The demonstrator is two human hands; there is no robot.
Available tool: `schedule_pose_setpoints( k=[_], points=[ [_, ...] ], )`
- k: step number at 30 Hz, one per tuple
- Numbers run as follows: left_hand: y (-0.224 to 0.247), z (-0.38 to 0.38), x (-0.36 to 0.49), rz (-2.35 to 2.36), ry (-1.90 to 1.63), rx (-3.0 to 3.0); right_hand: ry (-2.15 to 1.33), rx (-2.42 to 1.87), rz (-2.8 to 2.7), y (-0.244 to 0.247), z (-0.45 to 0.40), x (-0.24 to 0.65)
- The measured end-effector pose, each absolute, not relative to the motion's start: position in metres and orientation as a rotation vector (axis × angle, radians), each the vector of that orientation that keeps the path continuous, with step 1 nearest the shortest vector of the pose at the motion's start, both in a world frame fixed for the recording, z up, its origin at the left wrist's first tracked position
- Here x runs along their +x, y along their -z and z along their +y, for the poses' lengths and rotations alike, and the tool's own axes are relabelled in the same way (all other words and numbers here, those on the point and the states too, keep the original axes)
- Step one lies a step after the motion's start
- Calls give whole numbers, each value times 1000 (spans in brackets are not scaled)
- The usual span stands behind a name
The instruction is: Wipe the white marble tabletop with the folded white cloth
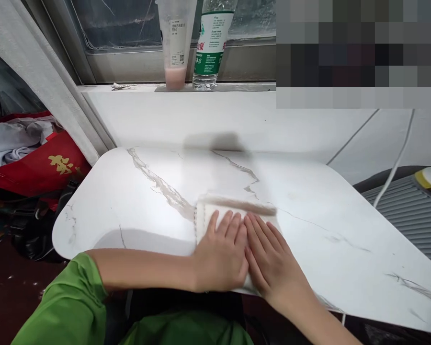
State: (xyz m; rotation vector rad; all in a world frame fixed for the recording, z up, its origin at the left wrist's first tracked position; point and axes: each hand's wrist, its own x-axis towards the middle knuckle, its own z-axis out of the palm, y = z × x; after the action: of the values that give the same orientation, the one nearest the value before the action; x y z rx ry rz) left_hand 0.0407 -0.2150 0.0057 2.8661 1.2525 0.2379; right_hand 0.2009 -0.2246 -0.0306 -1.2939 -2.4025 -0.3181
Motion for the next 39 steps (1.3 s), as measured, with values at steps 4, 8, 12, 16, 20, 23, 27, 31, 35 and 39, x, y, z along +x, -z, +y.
schedule_pose_setpoints(
  k=[4, 8, 12, 16, 20, 23, 27, 31, 35, 39],
  points=[
    [-10, -229, 51, 1152, -159, 2859, 260, -1344, -2384, 26, -247, 212],
    [-2, -186, 71, 1152, -198, 2846, 266, -1341, -2387, 32, -202, 232],
    [5, -101, 97, 1202, -250, 2782, 276, -1499, -2353, 40, -111, 254],
    [7, -22, 114, 1294, -284, 2708, 263, -1571, -2335, 39, -25, 263],
    [8, 15, 119, 1404, -390, 2651, 230, -1553, -2320, 35, 16, 262],
    [10, 17, 120, 1453, -401, 2658, 243, -1573, -2297, 35, 18, 260],
    [15, -14, 122, 1501, -380, 2692, 236, -1584, -2311, 38, -10, 264],
    [13, -80, 122, 1502, -324, 2712, 213, -1516, -2362, 39, -76, 271],
    [6, -156, 125, 1265, -240, 2841, 167, -1472, -2336, 36, -170, 284],
    [2, -206, 139, 1066, -333, 2969, 104, -1536, -2309, 36, -238, 307]
  ],
)
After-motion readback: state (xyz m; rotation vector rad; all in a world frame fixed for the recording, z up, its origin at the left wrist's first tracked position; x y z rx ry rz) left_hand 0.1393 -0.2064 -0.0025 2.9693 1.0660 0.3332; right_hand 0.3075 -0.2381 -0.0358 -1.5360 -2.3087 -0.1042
